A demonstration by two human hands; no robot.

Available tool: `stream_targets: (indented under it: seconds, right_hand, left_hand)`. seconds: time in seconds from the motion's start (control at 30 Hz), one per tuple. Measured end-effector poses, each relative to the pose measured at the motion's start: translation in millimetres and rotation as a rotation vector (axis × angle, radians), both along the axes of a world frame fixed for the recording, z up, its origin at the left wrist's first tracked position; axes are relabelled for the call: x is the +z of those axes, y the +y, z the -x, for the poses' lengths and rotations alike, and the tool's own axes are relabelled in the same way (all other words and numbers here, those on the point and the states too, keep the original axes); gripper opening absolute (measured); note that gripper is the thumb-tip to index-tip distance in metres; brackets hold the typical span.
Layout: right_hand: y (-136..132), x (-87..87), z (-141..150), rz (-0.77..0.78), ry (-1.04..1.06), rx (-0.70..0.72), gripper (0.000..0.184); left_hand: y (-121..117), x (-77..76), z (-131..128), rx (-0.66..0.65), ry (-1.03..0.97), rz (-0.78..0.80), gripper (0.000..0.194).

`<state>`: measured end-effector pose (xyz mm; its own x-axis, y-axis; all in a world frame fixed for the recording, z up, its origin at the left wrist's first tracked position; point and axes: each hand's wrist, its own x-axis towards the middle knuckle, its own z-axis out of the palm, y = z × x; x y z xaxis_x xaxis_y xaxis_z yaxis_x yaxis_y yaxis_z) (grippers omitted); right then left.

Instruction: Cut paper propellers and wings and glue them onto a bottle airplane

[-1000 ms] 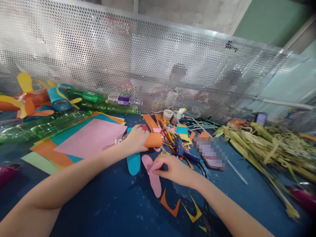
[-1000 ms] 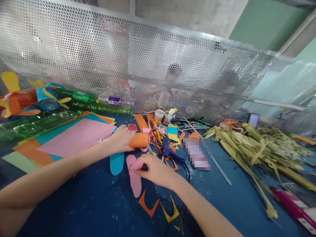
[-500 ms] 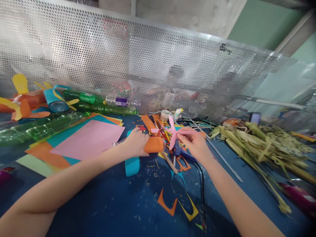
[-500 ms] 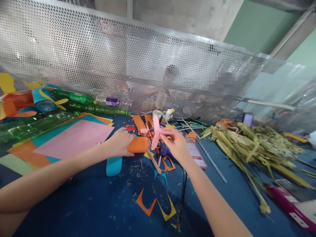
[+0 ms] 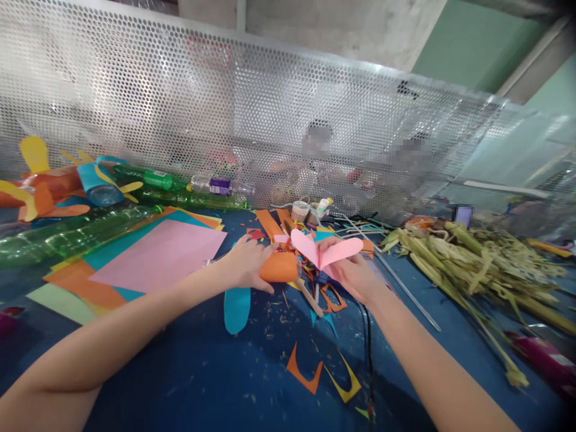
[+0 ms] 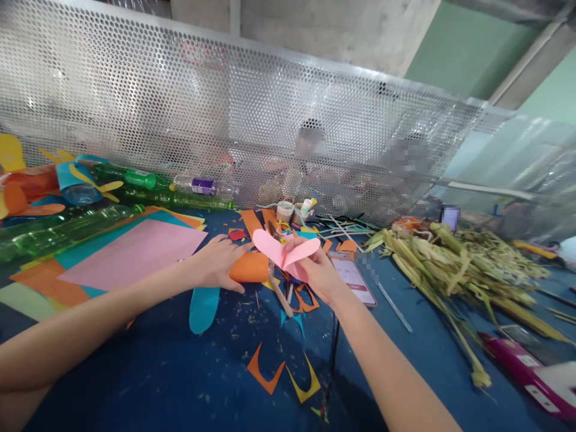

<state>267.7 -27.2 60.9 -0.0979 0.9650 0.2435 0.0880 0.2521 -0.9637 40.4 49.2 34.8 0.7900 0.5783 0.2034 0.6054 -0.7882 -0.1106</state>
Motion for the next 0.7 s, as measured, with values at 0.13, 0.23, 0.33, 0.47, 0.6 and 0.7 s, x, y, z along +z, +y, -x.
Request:
stream_targets:
  seconds: [0.13,0.23,0.33,0.47,0.6,0.7]
  right_hand:
    - [-0.5,-1.8,0.5,0.079,0.028,0.063,0.017]
    - [-0.1,-2.3,0.3,0.088,0.114,0.108,0.015]
    - [-1.0,-1.3,0.8,0.128,0.133,0.151,0.014]
    - [-3.5,0.9,2.7,0.184,0.120,0.174,0.019]
    - [-5.7,0.2,6.2,0.183,0.060,0.223,0.022]
    - [-6.3,-0.9,11.6,0.139,0.014,0.198,0.022]
  left_hand:
    - [0.4,0.1,2.5,-0.043,-0.037,-0.008,0.098]
    - [-0.7,4.1,4.9,-0.064,-0.061,0.003,0.101]
    - [-1.3,12.5,7.2,-0.091,-0.101,0.059,0.101]
    - [-5.9,32.1,7.7,-0.215,-0.247,0.244,0.068]
    - [-20.4,50.1,2.1,-0.328,-0.495,0.633,0.028]
    - [-31.7,49.5,-5.1,-0.382,-0.634,0.995,0.028]
